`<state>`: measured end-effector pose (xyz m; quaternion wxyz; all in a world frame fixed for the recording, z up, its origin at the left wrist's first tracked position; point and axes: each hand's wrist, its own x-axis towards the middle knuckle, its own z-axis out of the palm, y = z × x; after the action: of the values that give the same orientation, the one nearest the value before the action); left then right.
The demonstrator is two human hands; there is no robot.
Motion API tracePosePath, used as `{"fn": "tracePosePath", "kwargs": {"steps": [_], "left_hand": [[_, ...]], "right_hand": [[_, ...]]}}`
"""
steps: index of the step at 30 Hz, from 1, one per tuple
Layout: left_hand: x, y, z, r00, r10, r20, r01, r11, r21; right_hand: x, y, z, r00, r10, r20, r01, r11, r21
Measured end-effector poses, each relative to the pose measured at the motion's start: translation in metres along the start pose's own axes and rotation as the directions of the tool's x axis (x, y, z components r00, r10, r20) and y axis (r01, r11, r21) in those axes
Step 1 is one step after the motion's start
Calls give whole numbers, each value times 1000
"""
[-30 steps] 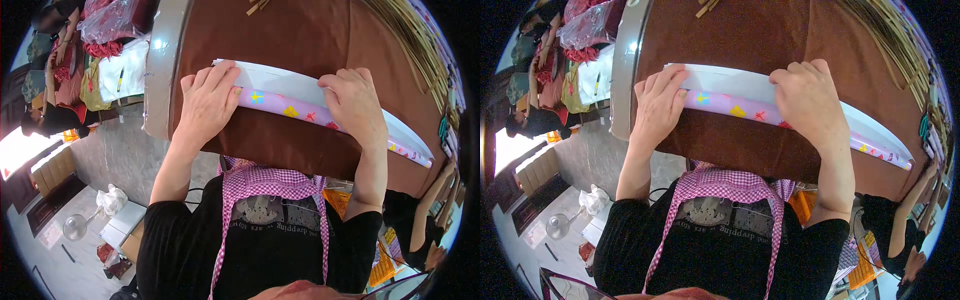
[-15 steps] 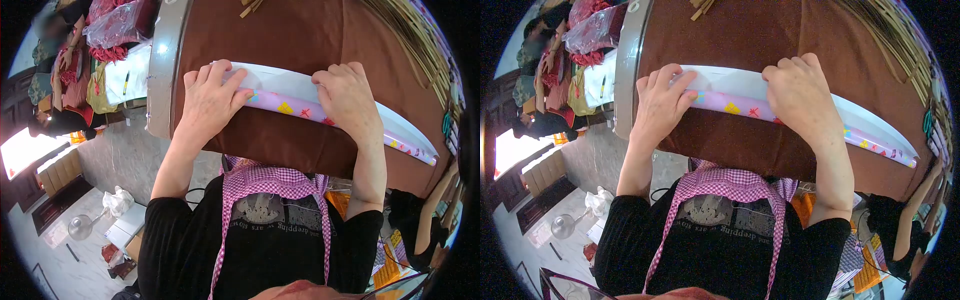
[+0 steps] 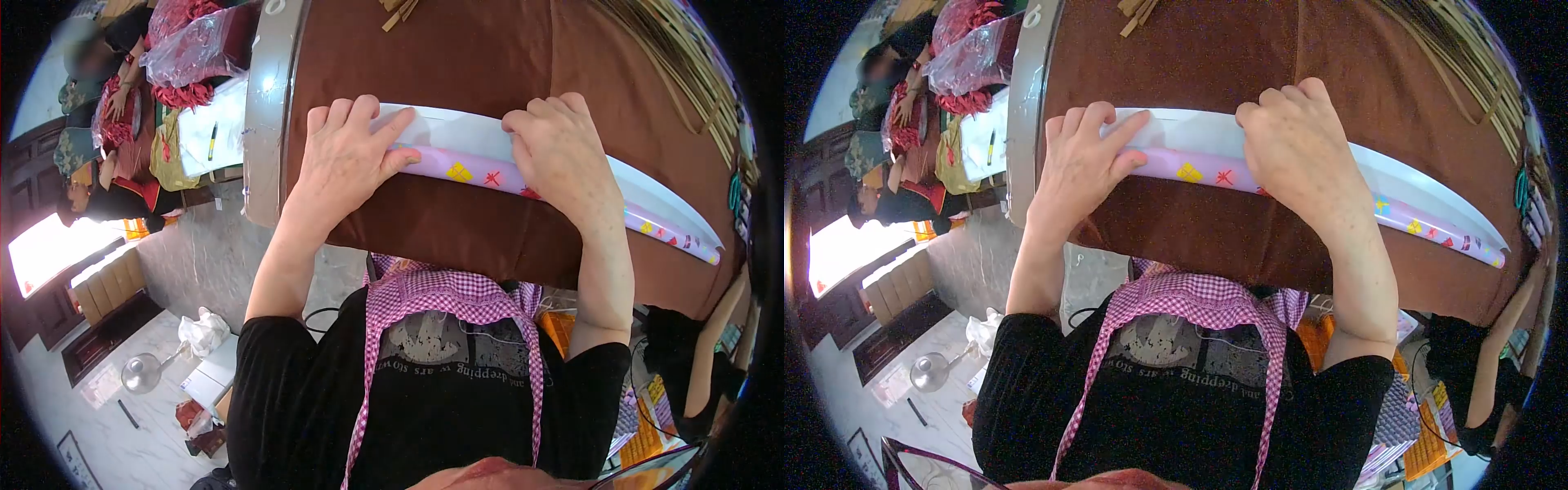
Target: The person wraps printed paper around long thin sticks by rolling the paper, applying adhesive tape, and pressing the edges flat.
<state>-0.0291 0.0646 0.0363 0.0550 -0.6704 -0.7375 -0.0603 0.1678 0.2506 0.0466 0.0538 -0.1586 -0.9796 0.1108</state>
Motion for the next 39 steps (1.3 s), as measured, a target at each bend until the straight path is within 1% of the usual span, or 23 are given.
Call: {"fn": "tracePosePath", "kwargs": {"steps": [5, 8, 22, 25, 35, 39], "left_hand": [[1, 1, -1, 1000, 13, 10, -13, 1000, 7], [3, 2, 1, 1000, 16, 18, -16, 1000, -14], [17, 13, 4, 997, 75, 33, -72, 993, -97], [20, 16, 6, 995, 94, 15, -93, 994, -65], [25, 25, 10, 993, 117, -24, -119, 988, -102], [29, 29, 12, 991, 130, -32, -133, 985, -108]], "right_hand": [[0, 0, 0, 1000, 13, -3, -13, 1000, 20], [0, -1, 0, 1000, 11, -1, -11, 1000, -5], [-1, 0, 0, 1000, 9, 0, -9, 1000, -7], [-1, 1, 2, 1000, 4, -10, -5, 1000, -12], [-2, 1, 1, 999, -10, -44, 10, 1000, -13], [-2, 1, 3, 999, -10, -35, 9, 1000, -29]]}}
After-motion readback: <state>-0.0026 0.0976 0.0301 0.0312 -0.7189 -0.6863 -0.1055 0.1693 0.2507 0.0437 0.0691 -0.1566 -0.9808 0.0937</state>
